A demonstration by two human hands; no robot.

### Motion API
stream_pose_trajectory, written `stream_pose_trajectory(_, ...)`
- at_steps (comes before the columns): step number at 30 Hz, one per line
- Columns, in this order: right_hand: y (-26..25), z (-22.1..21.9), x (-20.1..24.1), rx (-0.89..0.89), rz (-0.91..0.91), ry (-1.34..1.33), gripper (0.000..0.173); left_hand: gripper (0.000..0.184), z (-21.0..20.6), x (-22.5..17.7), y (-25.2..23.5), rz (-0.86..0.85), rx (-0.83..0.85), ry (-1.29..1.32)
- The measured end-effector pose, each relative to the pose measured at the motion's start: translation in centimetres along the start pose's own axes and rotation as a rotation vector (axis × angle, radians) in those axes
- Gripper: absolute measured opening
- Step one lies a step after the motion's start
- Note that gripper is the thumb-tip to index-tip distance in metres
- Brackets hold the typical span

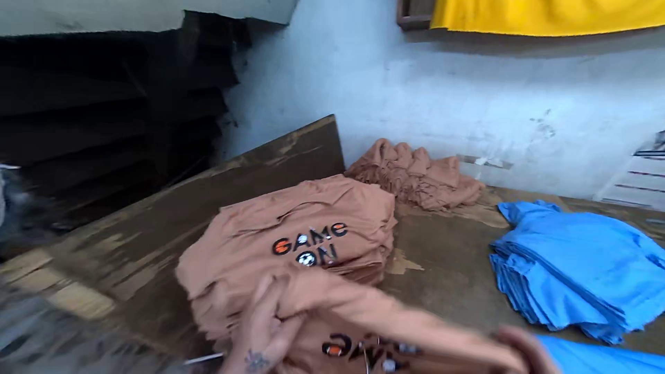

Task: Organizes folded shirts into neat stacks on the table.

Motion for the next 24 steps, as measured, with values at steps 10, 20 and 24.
stream_pose_trajectory(10, -27.1, 6.9, 22.1, -0.261, 0.885, -0.095, 0.043, 0.083, 26.2, -4.2, -8.4, 0.099, -0.407, -0.489)
stream_pose_trajectory(20, -47.2, -14.2, 4.9, 0.242, 0.145, 0.503, 0.042, 0.052, 13.6, 24.1, -12.3, 0.783, 0.288, -0.186)
stream_pose_trajectory(24, -43.8, -20.2, -7.0, 0.433, -0.292, 0.116, 0.049, 0.052, 7.2, 31.9, -7.4, 0.866, 0.167, 0.047)
Point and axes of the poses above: each hand's wrist, its own y-axis away from the middle knuckle, its own z-axis out of the back of the hand, x = y × z, the point moved 8 cm from there along -y, towards the middle knuckle, and after that the axes turned 14 degrees about x, right-handed, at the moved point
